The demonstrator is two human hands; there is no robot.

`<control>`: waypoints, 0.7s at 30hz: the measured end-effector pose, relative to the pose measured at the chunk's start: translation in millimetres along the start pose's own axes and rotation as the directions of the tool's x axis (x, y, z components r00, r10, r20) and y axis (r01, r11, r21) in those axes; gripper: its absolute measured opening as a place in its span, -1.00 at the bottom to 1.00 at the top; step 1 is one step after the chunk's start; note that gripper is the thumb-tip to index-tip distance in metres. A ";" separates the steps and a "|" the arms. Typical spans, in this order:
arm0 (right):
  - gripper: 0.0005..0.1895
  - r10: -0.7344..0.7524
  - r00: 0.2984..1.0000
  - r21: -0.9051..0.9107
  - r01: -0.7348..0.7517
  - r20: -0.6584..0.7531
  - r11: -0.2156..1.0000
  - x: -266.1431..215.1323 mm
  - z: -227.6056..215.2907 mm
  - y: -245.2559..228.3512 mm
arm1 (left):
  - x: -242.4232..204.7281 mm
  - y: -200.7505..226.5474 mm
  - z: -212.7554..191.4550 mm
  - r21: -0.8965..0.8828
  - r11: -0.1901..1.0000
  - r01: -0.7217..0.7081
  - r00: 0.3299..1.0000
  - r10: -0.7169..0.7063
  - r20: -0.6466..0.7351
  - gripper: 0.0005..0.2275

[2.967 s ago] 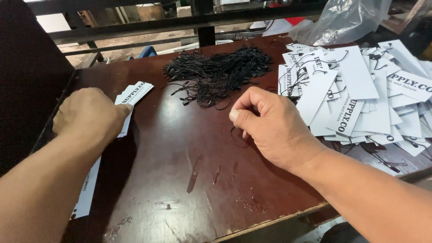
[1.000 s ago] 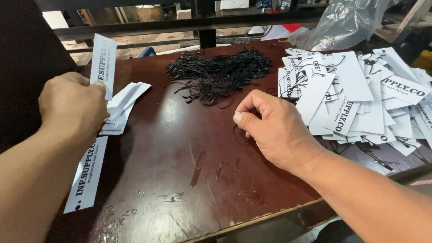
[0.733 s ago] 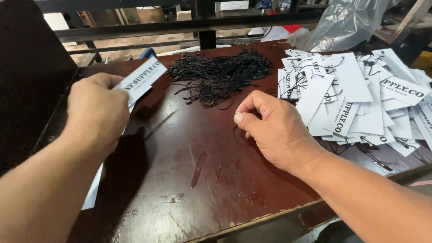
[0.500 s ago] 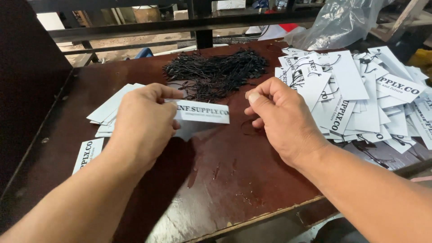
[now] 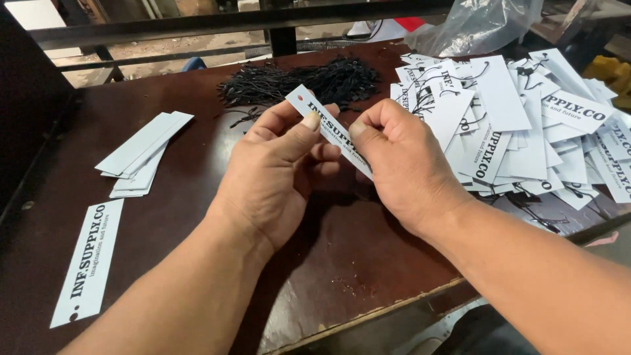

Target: Manually attaching plastic fasteners to paper clothing tags at a workstation.

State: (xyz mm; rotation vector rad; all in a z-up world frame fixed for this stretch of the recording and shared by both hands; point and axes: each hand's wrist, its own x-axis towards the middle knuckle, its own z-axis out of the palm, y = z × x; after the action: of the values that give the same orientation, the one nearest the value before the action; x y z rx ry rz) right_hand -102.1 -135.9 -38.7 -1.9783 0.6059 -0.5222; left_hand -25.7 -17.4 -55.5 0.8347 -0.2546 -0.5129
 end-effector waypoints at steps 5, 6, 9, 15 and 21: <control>-0.81 -0.053 0.996 0.232 0.036 0.067 0.972 2.0 2.6 3.8 | -0.4 11.4 15.3 0.083 0.995 0.047 0.987 -0.034 -0.154 -0.84; -0.81 -0.053 0.996 0.233 0.036 0.067 0.972 1.8 2.2 4.0 | -0.6 10.7 15.0 0.084 0.995 0.048 0.987 -0.035 -0.154 -0.84; -0.79 -0.058 0.998 0.278 0.047 0.032 0.959 0.7 2.0 3.0 | -3.4 7.6 14.5 0.266 0.963 0.055 0.994 -0.027 -0.106 -0.72; -0.84 0.027 1.000 0.258 -0.028 0.006 0.966 -1.0 1.3 -4.4 | -11.7 9.9 21.7 0.525 0.850 0.050 0.998 -0.027 -0.050 -0.79; -0.84 0.024 1.000 0.278 -0.018 -0.017 0.960 -0.4 1.2 -4.1 | -18.1 13.3 26.6 0.559 0.823 0.101 0.995 -0.097 -0.036 -0.73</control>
State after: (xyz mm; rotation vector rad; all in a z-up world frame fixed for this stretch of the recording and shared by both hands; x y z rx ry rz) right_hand -100.9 -133.1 -35.7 -1.7012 0.5338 -0.5816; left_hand -47.6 -17.4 -28.4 1.4338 -0.3671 -0.5401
